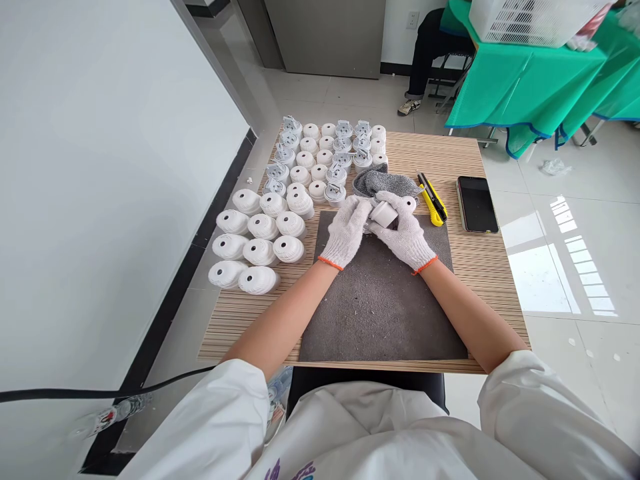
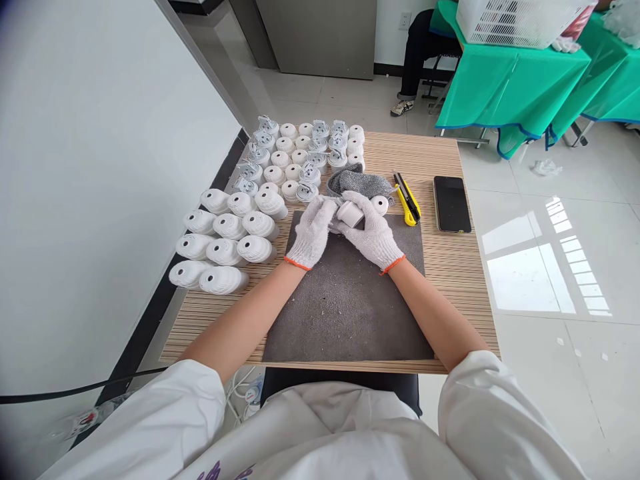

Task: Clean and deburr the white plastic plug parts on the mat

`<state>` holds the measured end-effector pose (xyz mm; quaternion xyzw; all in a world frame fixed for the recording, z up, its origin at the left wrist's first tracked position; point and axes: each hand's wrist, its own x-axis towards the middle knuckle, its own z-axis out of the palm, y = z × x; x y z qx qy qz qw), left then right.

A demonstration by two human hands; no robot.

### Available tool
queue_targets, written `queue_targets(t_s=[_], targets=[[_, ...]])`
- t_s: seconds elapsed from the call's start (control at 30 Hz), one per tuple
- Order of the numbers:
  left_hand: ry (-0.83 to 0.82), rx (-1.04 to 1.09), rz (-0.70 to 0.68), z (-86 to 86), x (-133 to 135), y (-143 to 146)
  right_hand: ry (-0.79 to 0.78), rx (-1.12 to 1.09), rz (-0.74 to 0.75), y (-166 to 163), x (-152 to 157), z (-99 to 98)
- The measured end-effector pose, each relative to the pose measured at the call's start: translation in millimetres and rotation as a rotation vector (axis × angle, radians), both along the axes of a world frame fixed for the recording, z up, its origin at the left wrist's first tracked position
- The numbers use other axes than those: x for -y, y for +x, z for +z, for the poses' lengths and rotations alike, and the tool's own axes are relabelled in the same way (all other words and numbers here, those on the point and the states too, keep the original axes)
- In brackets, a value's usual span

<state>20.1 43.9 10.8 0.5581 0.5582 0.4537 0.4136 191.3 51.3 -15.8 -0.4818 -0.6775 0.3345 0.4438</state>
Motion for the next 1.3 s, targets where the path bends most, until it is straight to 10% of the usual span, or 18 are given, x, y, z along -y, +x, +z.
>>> queue_targets(t_s=[1.3], targets=[[0.076, -0.175, 0.064, -16.5, -1, 0, -0.030, 0.049, -0.001, -2, 7, 11.1]])
